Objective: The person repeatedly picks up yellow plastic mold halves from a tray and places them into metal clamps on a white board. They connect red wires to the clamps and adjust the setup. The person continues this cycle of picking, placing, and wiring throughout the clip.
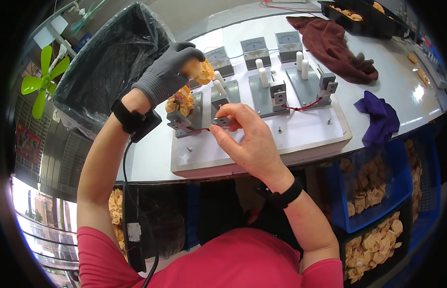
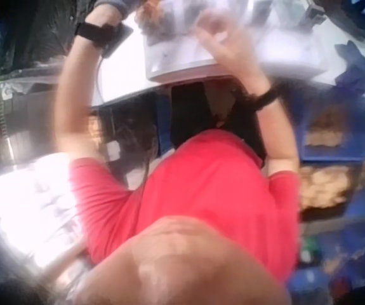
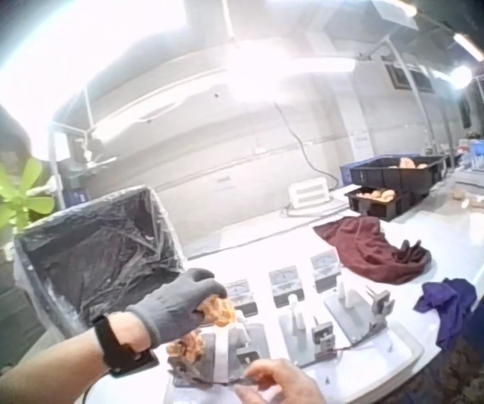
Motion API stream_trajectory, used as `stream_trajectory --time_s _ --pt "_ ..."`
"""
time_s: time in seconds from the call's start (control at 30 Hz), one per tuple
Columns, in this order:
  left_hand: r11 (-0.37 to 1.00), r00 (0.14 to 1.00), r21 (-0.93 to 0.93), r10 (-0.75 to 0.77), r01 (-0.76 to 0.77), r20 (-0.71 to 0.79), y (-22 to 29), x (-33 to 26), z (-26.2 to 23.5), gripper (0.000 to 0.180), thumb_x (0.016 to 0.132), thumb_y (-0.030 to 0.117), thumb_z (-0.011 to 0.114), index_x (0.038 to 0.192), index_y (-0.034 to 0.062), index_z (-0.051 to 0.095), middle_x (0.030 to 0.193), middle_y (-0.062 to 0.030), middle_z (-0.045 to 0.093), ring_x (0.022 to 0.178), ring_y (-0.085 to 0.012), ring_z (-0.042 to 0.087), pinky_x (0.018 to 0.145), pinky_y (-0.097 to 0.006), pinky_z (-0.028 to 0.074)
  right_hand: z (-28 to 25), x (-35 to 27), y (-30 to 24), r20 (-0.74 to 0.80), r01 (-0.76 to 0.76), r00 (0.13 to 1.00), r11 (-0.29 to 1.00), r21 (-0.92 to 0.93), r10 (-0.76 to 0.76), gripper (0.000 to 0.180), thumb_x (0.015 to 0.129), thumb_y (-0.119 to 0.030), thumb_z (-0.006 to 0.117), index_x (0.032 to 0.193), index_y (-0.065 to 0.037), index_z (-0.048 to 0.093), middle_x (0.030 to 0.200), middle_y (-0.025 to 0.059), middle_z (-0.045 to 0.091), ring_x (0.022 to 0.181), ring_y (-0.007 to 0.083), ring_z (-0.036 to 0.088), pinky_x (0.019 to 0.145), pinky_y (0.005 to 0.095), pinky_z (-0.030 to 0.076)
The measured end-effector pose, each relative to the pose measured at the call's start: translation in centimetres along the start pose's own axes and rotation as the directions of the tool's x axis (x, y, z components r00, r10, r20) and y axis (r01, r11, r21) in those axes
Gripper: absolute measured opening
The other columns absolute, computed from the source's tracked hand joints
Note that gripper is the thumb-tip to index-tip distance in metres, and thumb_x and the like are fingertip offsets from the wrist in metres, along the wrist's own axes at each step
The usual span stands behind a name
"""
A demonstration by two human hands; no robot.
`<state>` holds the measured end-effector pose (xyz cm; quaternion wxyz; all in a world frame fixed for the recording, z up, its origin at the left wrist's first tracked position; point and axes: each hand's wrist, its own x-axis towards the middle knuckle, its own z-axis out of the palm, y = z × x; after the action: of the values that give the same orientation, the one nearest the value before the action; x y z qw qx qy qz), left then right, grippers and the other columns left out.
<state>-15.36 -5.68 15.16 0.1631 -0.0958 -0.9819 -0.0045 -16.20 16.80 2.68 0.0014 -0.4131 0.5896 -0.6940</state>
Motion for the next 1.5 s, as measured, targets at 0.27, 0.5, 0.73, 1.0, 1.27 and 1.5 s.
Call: stream_trajectory --time_s 0.27,0.5,0.73,1.0,1.27,1.5 --pt "0.994 0.999 0.104 -0.011 0.016 -0.044 0.0 1.4 0.2 0.044 0.074 -0.006 0.069 0.113 0.0136 0.062 0.120 -0.0141 0.056 0.107 -0.0348 0.062 0.092 -0.037 0.053 0.2 -0.1 0.2 -0.004 0.010 1.000 1.000 0.010 -0.010 0.027 0.087 -0.013 0.072 0.109 -0.005 0.059 0.094 0.0059 0.060 0.082 0.0161 0.057 0.074 0.0294 0.049" --pt "0.995 0.980 -0.027 0.100 -0.097 0.172 2.8 -1.1 0.9 0.061 0.075 -0.005 0.068 0.131 0.0188 0.060 0.140 -0.0196 0.049 0.119 -0.0391 0.056 0.099 -0.040 0.050 -0.1 -0.1 0.3 0.010 0.009 1.000 1.000 -0.019 -0.008 0.028 0.087 -0.013 0.073 0.110 -0.005 0.060 0.096 0.0030 0.063 0.082 0.0128 0.059 0.074 0.0270 0.048" --pt "0.972 0.909 -0.211 -0.010 0.107 0.416 4.8 -1.4 -0.7 0.075 0.081 -0.003 0.062 0.150 0.0176 0.039 0.150 -0.0200 0.041 0.129 -0.0314 0.051 0.103 -0.038 0.046 -0.1 0.0 0.4 -0.022 0.079 0.996 0.988 -0.130 -0.082 0.032 0.086 -0.011 0.072 0.115 -0.005 0.058 0.105 0.0098 0.059 0.094 0.0215 0.057 0.084 0.0333 0.047" --pt "0.885 0.896 -0.153 -0.444 0.439 0.002 -12.9 -8.3 -2.7 0.063 0.087 0.010 0.065 0.146 0.0054 0.043 0.148 -0.0162 0.045 0.139 -0.0271 0.041 0.116 -0.036 0.031 0.5 -0.8 0.8 -0.173 0.078 0.976 0.953 -0.294 -0.134 0.047 0.085 -0.003 0.069 0.129 -0.005 0.050 0.126 0.0120 0.055 0.115 0.0256 0.054 0.095 0.0362 0.042" --pt "0.378 0.442 0.404 -0.894 0.833 -0.074 -23.6 -16.6 5.5 0.073 0.079 0.033 0.067 0.147 0.0210 0.041 0.154 -0.0158 0.033 0.144 -0.0329 0.028 0.114 -0.047 0.034 0.1 -1.1 0.3 -0.102 0.032 0.992 0.947 -0.319 -0.068 0.042 0.081 0.005 0.063 0.122 -0.001 0.053 0.122 0.0163 0.056 0.114 0.0291 0.054 0.101 0.0376 0.041" --pt "0.292 0.344 0.276 -0.924 0.916 -0.164 -33.0 -24.1 10.5 0.074 0.072 0.030 0.071 0.140 0.0119 0.047 0.147 -0.0198 0.040 0.136 -0.0381 0.039 0.115 -0.041 0.032 -0.1 -1.3 0.2 -0.065 0.010 0.997 0.944 -0.330 -0.033 0.043 0.079 0.006 0.062 0.120 0.000 0.051 0.121 0.0171 0.054 0.114 0.0290 0.053 0.103 0.0393 0.040"
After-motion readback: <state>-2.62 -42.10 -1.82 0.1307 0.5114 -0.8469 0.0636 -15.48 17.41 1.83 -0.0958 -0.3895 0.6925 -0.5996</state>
